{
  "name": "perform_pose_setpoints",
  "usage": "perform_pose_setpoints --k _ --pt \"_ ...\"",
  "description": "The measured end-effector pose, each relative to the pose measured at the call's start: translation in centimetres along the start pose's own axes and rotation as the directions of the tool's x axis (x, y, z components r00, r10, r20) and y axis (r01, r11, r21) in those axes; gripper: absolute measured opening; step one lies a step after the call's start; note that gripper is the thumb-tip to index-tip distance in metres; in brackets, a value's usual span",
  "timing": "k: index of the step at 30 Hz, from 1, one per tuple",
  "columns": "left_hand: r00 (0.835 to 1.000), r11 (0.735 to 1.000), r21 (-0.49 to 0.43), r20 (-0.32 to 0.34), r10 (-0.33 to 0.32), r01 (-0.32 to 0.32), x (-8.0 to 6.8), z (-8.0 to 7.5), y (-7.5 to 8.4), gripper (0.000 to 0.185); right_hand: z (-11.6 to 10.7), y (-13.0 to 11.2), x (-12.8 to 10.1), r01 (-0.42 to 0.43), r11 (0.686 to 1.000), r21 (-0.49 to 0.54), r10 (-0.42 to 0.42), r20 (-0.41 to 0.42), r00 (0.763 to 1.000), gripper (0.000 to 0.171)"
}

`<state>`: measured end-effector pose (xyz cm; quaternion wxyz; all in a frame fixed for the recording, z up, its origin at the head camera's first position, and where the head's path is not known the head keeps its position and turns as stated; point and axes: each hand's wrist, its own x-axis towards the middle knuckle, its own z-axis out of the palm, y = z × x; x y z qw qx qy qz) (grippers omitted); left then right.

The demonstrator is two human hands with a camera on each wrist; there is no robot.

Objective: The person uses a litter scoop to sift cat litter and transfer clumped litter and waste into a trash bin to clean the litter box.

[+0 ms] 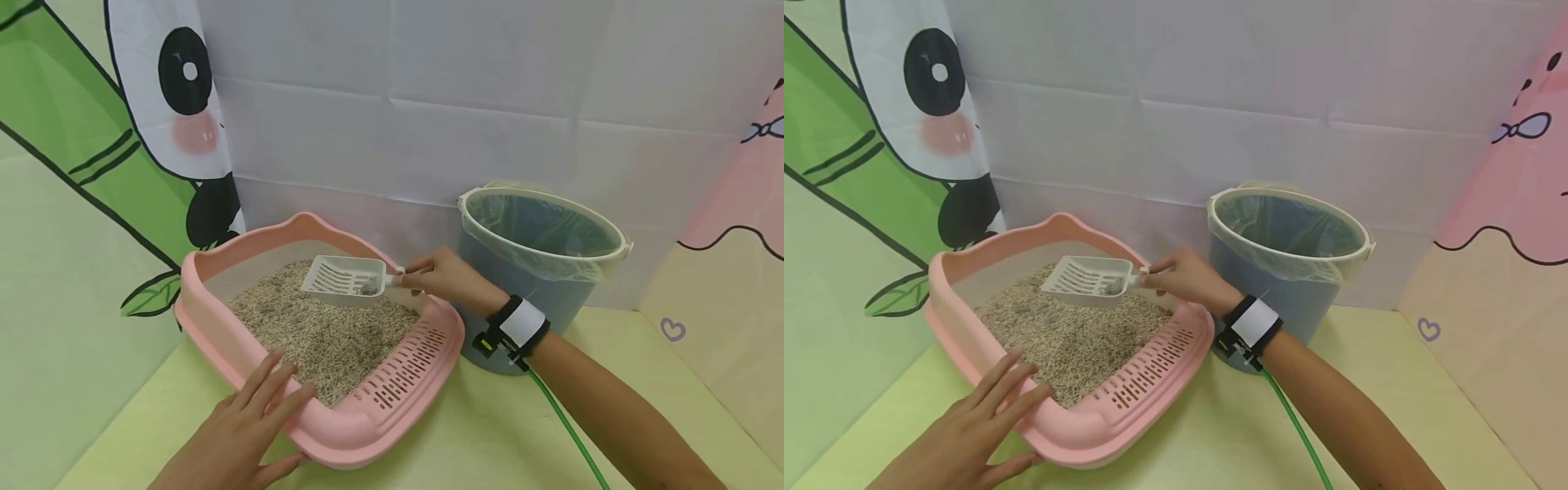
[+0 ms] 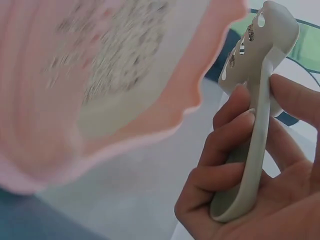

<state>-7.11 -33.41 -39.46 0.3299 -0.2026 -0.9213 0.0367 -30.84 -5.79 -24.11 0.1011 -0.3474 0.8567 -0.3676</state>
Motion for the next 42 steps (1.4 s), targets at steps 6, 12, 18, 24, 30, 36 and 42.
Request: perform_pose_setpoints --k 6,12,18,24,30,36,42 --pt "1.000 1.000 -0.024 -0.003 -0.003 0.003 0.0 0.3 0.0 0.083 -2.6 -3.2 -1.2 -0.043 0.988 0.145 0.038 0.036 0.999 0.034" --pt "1.000 0.999 -0.042 0.000 -0.024 0.024 -0.2 0.4 0.0 0.083 -9.1 -6.2 -3.4 0.023 0.989 0.149 -0.011 -0.082 0.997 0.034" --pt "1.000 1.000 -0.005 -0.016 -0.004 0.004 -0.2 0.2 -0.3 0.084 -17.0 -3.5 -7.5 -0.110 0.994 -0.011 0.104 -0.247 0.963 0.049" --pt "1.000 1.000 0.001 0.004 -0.019 0.019 0.0 -0.2 -0.5 0.084 -21.1 2.5 -11.4 -0.275 0.909 -0.314 0.152 -0.366 0.918 0.067" --pt "0.999 1.000 -0.017 -0.047 0.004 -0.004 -0.1 0.0 -0.6 0.083 -19.8 4.6 -12.4 -0.293 0.675 -0.677 0.001 -0.396 0.918 0.046" --pt "0.999 0.999 -0.036 -0.051 -0.001 -0.001 -0.1 0.1 -0.5 0.084 -18.5 4.1 -11.9 -0.136 0.336 -0.932 -0.365 -0.262 0.893 0.018" --pt "0.998 0.999 -0.042 -0.069 0.007 -0.010 0.0 0.4 -0.4 0.081 -18.3 3.9 -11.9 -0.102 0.107 -0.989 -0.555 -0.145 0.819 0.009"
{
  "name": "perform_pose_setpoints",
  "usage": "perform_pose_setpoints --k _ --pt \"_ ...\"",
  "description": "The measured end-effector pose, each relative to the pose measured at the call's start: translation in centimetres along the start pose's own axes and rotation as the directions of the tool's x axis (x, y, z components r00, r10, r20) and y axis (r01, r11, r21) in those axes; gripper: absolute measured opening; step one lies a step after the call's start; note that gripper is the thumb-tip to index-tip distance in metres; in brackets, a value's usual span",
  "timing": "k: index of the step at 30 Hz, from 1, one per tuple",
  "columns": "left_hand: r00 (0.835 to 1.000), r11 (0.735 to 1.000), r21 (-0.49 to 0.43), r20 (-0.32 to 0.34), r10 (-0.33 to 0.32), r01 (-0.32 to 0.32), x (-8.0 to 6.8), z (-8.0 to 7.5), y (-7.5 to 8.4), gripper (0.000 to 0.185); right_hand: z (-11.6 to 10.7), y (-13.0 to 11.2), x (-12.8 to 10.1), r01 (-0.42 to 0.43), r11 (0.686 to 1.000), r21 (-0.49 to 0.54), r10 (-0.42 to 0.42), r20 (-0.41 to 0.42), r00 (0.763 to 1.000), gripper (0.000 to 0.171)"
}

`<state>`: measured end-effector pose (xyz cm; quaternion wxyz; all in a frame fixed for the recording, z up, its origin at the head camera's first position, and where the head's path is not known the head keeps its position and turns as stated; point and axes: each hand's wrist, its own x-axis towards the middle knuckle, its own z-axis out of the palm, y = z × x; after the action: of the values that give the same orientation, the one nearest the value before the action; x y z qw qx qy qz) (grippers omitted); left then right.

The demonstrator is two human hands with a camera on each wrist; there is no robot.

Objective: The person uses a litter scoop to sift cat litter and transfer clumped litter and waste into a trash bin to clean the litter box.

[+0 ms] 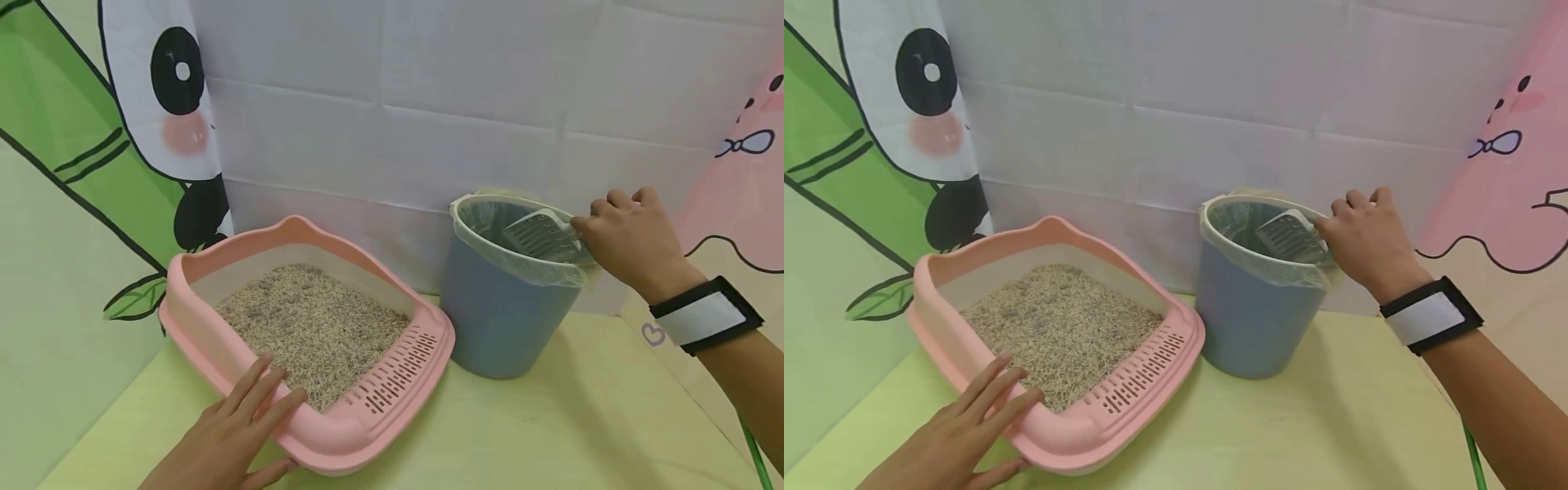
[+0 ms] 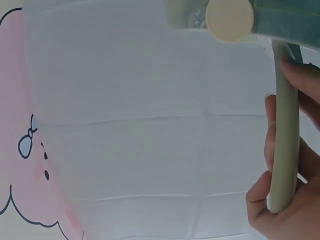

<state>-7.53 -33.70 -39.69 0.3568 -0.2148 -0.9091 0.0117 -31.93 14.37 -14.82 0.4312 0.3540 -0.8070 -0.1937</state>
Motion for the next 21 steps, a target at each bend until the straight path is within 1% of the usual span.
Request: perform_pose_setpoints --k 2,3,4,5,7,8,10,11,13,14,15,16,18,20,21 --pt "1.000 1.000 0.008 -0.008 0.008 -0.008 0.1 0.0 0.1 0.078 -0.6 0.1 0.1 -0.056 0.998 0.033 0.056 0.005 0.998 0.007" --pt "1.000 1.000 0.016 -0.011 0.013 -0.013 0.1 0.0 0.1 0.077 -1.0 0.1 0.2 -0.093 0.994 0.063 0.093 0.007 0.996 0.009" --pt "1.000 1.000 0.020 -0.010 0.015 -0.014 0.1 -0.1 0.2 0.076 -1.4 0.2 0.4 -0.137 0.985 0.104 0.137 0.007 0.991 0.012" --pt "1.000 1.000 0.024 -0.007 0.016 -0.015 0.2 -0.2 0.2 0.075 -1.9 0.2 0.7 -0.191 0.968 0.162 0.190 0.021 0.981 0.018" --pt "1.000 0.999 0.034 -0.002 0.018 -0.018 0.2 -0.4 0.2 0.074 -2.9 -0.2 1.7 -0.278 0.915 0.294 0.281 0.033 0.959 0.026" --pt "1.000 0.999 0.036 -0.001 0.018 -0.018 0.2 -0.5 0.2 0.074 -3.5 -0.6 2.3 -0.306 0.879 0.366 0.312 0.043 0.949 0.028" --pt "1.000 0.999 0.039 -0.003 0.019 -0.019 0.3 -0.7 0.2 0.074 -4.5 -2.1 3.7 -0.324 0.801 0.504 0.338 0.066 0.939 0.031" --pt "1.000 0.999 0.038 -0.003 0.017 -0.017 0.3 -0.8 0.2 0.074 -4.9 -3.1 4.5 -0.315 0.763 0.564 0.328 0.083 0.941 0.030" --pt "1.000 0.999 0.034 -0.003 0.012 -0.012 0.3 -0.9 0.3 0.074 -5.3 -5.6 6.0 -0.268 0.707 0.654 0.259 0.114 0.959 0.026" --pt "1.000 0.999 0.031 -0.003 0.010 -0.010 0.3 -0.9 0.3 0.074 -5.3 -7.0 6.7 -0.239 0.695 0.678 0.203 0.133 0.970 0.024" --pt "1.000 1.000 0.029 0.001 0.006 -0.006 0.3 -1.0 0.4 0.074 -5.2 -8.5 7.4 -0.199 0.705 0.680 0.138 0.143 0.980 0.023" --pt "1.000 1.000 0.026 0.004 0.002 -0.002 0.3 -1.0 0.4 0.074 -4.8 -10.0 8.0 -0.161 0.725 0.670 0.074 0.156 0.985 0.021" --pt "1.000 1.000 0.024 0.006 -0.002 0.001 0.3 -0.9 0.5 0.073 -3.9 -13.0 9.2 -0.066 0.798 0.599 -0.043 0.167 0.985 0.015" --pt "1.000 1.000 0.020 0.010 -0.006 0.006 0.4 -0.7 0.6 0.073 -2.6 -15.6 10.2 0.052 0.885 0.463 -0.138 0.154 0.978 0.008" --pt "1.000 1.000 0.021 0.011 -0.007 0.007 0.4 -0.7 0.6 0.072 -1.9 -16.9 10.6 0.100 0.915 0.390 -0.170 0.149 0.974 0.011"
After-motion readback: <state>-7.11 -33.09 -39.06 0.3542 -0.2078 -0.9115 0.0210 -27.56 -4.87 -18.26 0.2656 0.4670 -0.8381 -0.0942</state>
